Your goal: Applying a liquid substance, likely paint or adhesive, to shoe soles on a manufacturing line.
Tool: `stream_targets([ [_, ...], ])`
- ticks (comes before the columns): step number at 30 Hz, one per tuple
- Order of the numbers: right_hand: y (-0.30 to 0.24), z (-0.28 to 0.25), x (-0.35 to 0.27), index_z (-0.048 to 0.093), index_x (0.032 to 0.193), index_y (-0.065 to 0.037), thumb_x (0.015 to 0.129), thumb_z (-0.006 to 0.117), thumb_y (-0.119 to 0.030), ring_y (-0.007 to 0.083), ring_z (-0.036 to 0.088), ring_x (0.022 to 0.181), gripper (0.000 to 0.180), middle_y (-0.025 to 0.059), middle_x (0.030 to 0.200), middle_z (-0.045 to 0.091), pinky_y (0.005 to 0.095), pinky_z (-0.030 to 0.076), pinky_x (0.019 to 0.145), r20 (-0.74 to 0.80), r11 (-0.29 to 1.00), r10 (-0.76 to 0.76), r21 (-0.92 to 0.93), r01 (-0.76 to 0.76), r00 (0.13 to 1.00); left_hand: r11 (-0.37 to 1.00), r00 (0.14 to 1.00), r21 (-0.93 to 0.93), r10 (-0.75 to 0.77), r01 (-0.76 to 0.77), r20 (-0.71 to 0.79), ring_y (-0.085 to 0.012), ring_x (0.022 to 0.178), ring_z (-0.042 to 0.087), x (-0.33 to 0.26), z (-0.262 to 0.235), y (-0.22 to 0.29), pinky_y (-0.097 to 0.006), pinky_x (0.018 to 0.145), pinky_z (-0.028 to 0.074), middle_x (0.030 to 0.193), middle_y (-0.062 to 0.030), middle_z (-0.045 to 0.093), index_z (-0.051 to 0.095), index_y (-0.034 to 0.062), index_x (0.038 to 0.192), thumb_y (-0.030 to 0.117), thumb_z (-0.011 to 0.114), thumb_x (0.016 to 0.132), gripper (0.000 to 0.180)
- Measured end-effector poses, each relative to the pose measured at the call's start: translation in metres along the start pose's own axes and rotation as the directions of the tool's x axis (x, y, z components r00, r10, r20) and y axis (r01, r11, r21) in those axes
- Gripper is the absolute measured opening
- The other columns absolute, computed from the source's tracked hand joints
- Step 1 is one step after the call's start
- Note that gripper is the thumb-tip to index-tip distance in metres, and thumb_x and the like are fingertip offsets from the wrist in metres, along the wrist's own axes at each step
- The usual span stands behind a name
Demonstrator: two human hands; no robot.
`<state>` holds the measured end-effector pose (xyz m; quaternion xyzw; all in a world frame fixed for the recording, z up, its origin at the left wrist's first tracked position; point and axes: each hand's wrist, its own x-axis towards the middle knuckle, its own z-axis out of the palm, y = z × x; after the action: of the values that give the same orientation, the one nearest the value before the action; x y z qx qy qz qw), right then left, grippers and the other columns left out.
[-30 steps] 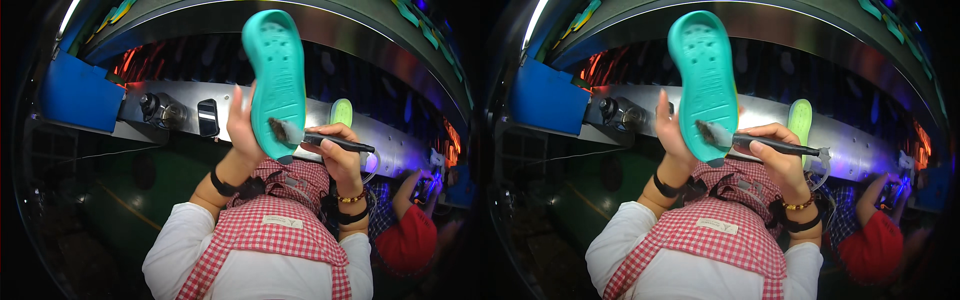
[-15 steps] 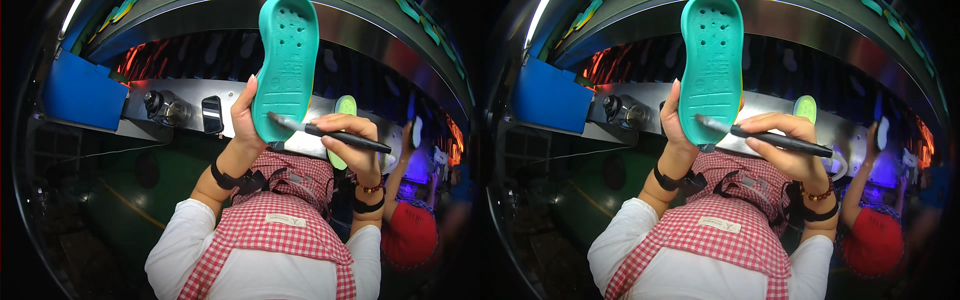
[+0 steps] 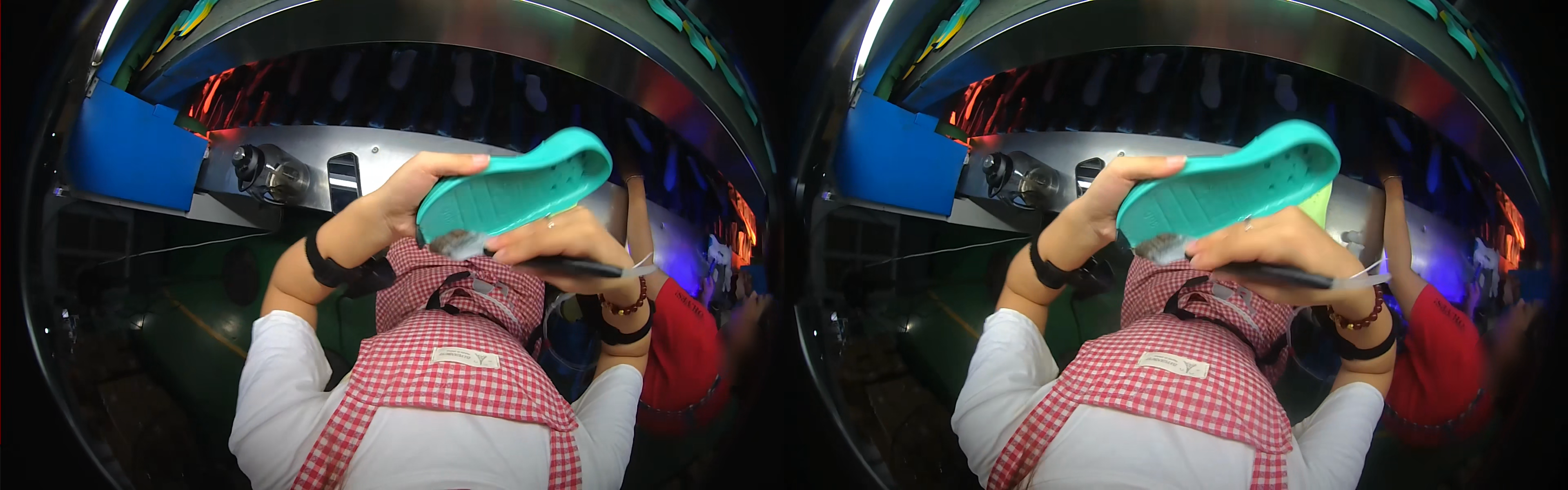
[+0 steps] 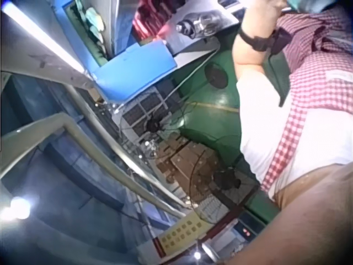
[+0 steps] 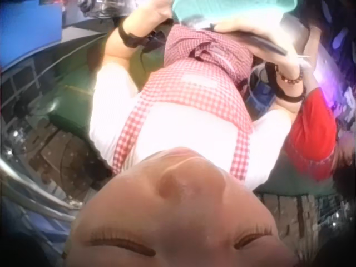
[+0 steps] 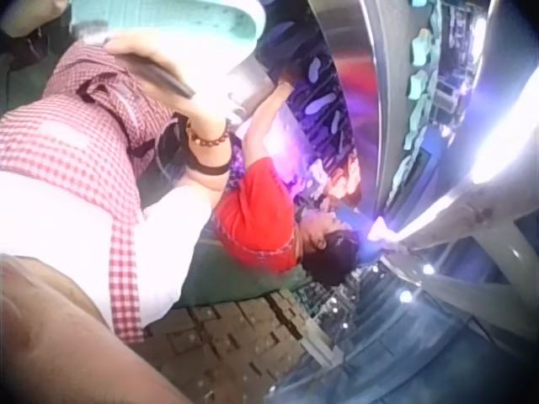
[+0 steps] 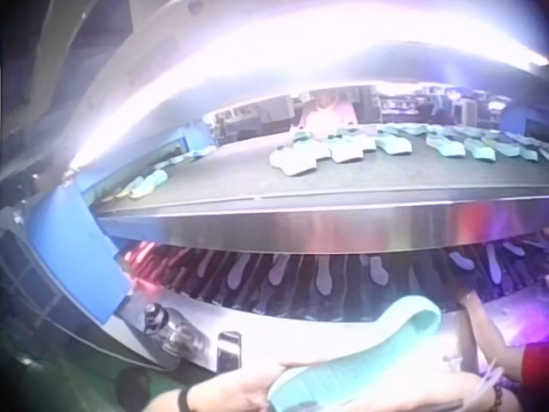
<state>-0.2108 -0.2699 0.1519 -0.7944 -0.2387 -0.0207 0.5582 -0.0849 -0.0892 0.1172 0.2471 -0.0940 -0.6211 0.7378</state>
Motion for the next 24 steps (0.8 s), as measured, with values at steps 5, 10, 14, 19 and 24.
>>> stream_targets([
  [5,-0.006,-0.013,-0.001,0.064,0.087,-0.002,0.070,0.064,0.000,0.0258,0.063,0.084,0.017,0.0126,0.090,0.065,0.0317,0.050,0.072,0.134,0.988,-0.037,-0.144,0.057,0.990,0.975,0.983,0.162,-0.136,0.155,-0.119,-0.0218,0.093,0.058,-0.008,0.006,0.004,-0.031,0.082,0.046,0.108,-0.0180,0.056,0.047,-0.0083,0.116,0.022,0.048,0.086,0.042],
  [10,-0.017,-0.018,-0.004,0.063,0.090,-0.002,0.068,0.062,-0.002,0.0264,0.063,0.085,0.023,0.0145,0.093,0.064,0.0309,0.050,0.072,0.404,0.910,0.104,-0.407,0.077,0.909,0.869,0.968,0.453,-0.103,0.200,-0.228,-0.0157,0.086,0.059,-0.011,0.009,0.003,-0.025,0.074,0.048,0.103,-0.0143,0.058,0.051,-0.0048,0.114,0.026,0.051,0.086,0.042],
  [14,0.000,-0.035,-0.009,0.062,0.093,-0.001,0.068,0.063,-0.002,0.0256,0.063,0.083,0.025,0.0137,0.092,0.064,0.0299,0.050,0.072,0.211,0.966,0.005,-0.255,0.049,0.978,0.840,0.972,0.512,-0.071,0.179,-0.225,-0.0155,0.084,0.059,-0.010,0.011,0.009,-0.025,0.073,0.049,0.100,-0.0137,0.059,0.051,-0.0052,0.115,0.026,0.052,0.085,0.043],
  [19,0.008,-0.036,-0.014,0.063,0.091,-0.001,0.067,0.066,0.000,0.0239,0.063,0.082,0.024,0.0127,0.093,0.064,0.0297,0.050,0.072,0.191,0.953,0.195,-0.269,-0.140,0.962,0.912,0.987,0.403,-0.018,0.081,-0.157,-0.0194,0.090,0.059,-0.011,-0.015,0.007,-0.030,0.076,0.049,0.108,-0.0165,0.055,0.042,-0.0046,0.122,0.029,0.047,0.086,0.049],
  [24,0.028,-0.006,-0.004,0.062,0.097,0.004,0.074,0.061,0.002,0.0134,0.060,0.073,0.023,0.0113,0.089,0.064,0.0219,0.048,0.065,-0.188,0.912,0.329,0.317,-0.260,0.926,0.992,0.995,-0.124,0.013,-0.026,-0.103,-0.0308,0.100,0.053,-0.001,-0.020,-0.022,-0.049,0.081,0.046,0.116,-0.0190,0.050,0.042,0.0029,0.123,0.035,0.041,0.087,0.048],
])
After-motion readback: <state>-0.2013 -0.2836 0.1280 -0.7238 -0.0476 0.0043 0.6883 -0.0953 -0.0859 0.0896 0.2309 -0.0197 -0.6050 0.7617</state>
